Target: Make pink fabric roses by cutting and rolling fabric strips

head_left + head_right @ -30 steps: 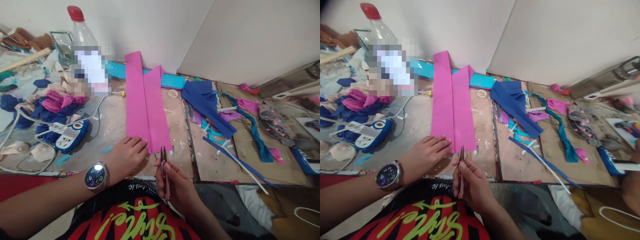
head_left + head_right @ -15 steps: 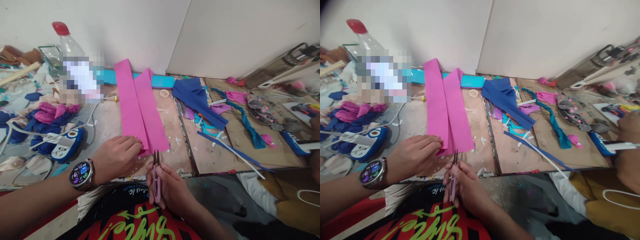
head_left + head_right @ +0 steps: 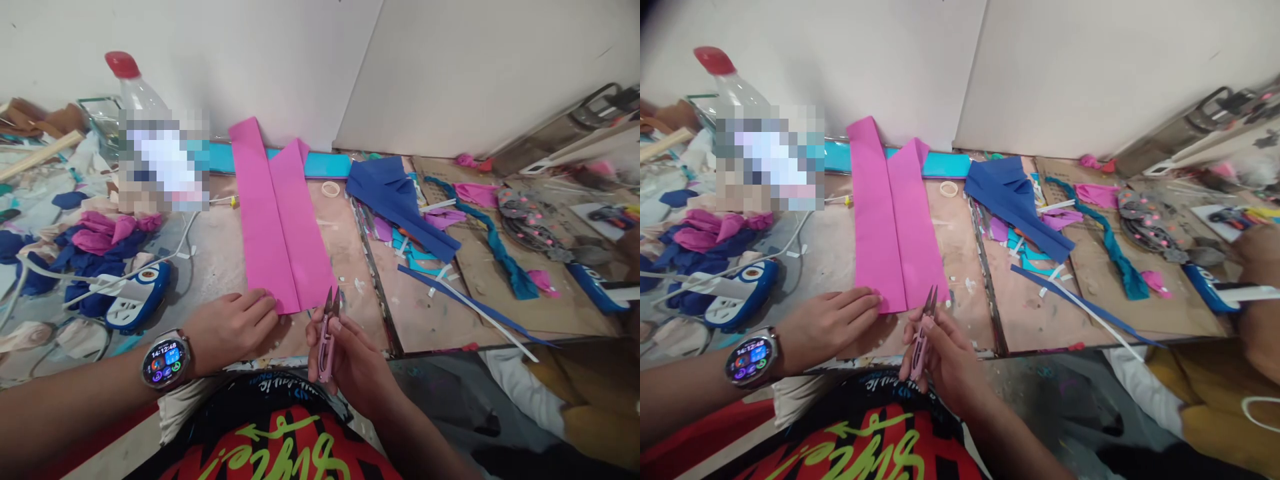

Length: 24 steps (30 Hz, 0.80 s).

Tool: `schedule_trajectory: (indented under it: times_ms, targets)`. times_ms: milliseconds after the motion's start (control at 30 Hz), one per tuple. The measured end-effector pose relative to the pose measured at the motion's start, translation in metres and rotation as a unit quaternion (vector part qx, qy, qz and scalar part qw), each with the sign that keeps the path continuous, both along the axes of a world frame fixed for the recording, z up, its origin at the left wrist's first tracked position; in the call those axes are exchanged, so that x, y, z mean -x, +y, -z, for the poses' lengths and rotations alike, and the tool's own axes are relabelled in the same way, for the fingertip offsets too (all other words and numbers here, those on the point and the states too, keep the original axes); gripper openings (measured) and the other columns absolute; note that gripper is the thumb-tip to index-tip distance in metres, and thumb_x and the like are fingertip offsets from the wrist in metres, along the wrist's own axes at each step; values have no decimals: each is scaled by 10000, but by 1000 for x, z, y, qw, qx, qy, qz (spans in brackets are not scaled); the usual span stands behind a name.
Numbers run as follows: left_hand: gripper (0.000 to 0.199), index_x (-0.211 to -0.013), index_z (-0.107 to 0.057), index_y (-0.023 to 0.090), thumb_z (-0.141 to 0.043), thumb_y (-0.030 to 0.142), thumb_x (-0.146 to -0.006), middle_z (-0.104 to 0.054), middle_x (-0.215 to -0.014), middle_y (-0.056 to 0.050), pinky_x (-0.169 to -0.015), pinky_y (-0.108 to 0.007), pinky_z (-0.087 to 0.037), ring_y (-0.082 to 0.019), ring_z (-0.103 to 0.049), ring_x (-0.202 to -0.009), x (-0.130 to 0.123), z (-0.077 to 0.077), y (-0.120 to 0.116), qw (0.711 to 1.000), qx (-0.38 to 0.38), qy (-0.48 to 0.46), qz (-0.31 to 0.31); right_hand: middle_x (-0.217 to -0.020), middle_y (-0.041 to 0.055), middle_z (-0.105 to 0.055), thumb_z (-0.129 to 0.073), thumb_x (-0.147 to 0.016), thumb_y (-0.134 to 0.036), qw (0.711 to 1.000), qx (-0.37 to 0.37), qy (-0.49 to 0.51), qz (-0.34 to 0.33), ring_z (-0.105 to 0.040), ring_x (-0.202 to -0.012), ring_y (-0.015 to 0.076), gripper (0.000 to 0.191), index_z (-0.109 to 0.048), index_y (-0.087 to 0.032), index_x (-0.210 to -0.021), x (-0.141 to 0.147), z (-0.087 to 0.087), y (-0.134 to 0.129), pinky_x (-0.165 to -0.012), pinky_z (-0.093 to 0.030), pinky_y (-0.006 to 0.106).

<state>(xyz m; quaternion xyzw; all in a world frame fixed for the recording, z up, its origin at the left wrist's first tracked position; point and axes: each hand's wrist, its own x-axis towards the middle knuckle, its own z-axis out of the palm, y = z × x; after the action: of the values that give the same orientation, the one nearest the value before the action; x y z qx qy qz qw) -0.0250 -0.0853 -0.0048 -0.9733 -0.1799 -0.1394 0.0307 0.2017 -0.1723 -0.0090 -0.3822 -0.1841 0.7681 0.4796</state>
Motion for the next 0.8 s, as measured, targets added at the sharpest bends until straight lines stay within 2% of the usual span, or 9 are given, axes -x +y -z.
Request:
schedule_trajectory:
  times_ms: [100, 233, 333, 400, 467, 567, 700, 800]
  targets:
    - [149, -1074, -623, 101, -518, 161, -988, -716, -1100, -143, -839, -338, -599, -234, -685, -1047, 2, -3, 3, 998, 39, -56, -9, -930, 42, -692, -622, -960, -427, 1000, 3, -1, -27, -703, -530, 147, 282, -566, -182, -1088, 3, -1, -2, -326, -431, 153]
    - [158, -1104, -629, 120, -568, 168, -967, -715, -1090, -124, -933, -334, -584, -212, -677, -1072, 6, -10, 6, 986, 93, -133, -44, -949, 80, -730, -615, -961, -442, 996, 23, 3, -90, -712, -549, 167, 356, -513, -188, -1189, 3, -5, -6, -365, -491, 189]
    - [271, -1202, -613, 106, -606, 215, -954, -710, -1140, -139, -993, -382, -564, -234, -655, -1106, 6, -16, 10, 988, 85, -124, -20, -1004, 96, -736, -625, -949, -456, 995, 31, 17, -92, -724, -568, 171, 406, -493, -194, -1228, 5, -5, -7, -376, -511, 198]
    - [299, -1231, -604, 101, -597, 223, -959, -716, -1118, -140, -948, -404, -574, -240, -661, -1053, 5, -20, 13, 994, 47, -103, -2, -1045, 105, -729, -627, -947, -454, 995, 41, 24, -92, -734, -581, 175, 397, -503, -191, -1217, 8, -3, -8, -372, -516, 198]
    - [266, -1192, -621, 108, -588, 244, -966, -719, -1014, -121, -835, -395, -582, -232, -667, -933, 1, -23, 16, 997, 16, -77, 3, -1034, 106, -725, -616, -953, -461, 993, 53, 28, -101, -736, -579, 177, 390, -519, -177, -1201, 12, 0, -9, -367, -518, 198]
    - [234, -1125, -644, 140, -582, 305, -971, -672, -846, -66, -703, -360, -538, -199, -627, -759, -6, -25, 19, 999, 3, -41, -19, -988, 90, -718, -624, -946, -479, 989, 68, 36, -126, -736, -569, 178, 406, -533, -167, -1189, 16, 4, -11, -370, -517, 192]
    - [289, -1182, -639, 149, -553, 338, -981, -633, -804, -44, -672, -352, -490, -185, -597, -704, -13, -25, 20, 999, -10, -22, -26, -952, 70, -719, -672, -919, -479, 982, 92, 46, -158, -748, -588, 184, 418, -534, -180, -1176, 15, 4, -14, -360, -449, 133]
    - [301, -1209, -638, 143, -555, 320, -981, -656, -863, -58, -684, -365, -491, -190, -602, -714, -14, -22, 20, 1000, -2, -14, -20, -849, 58, -721, -675, -918, -469, 979, 107, 39, -170, -732, -562, 168, 435, -538, -164, -1197, 12, 0, -16, -355, -394, 106]
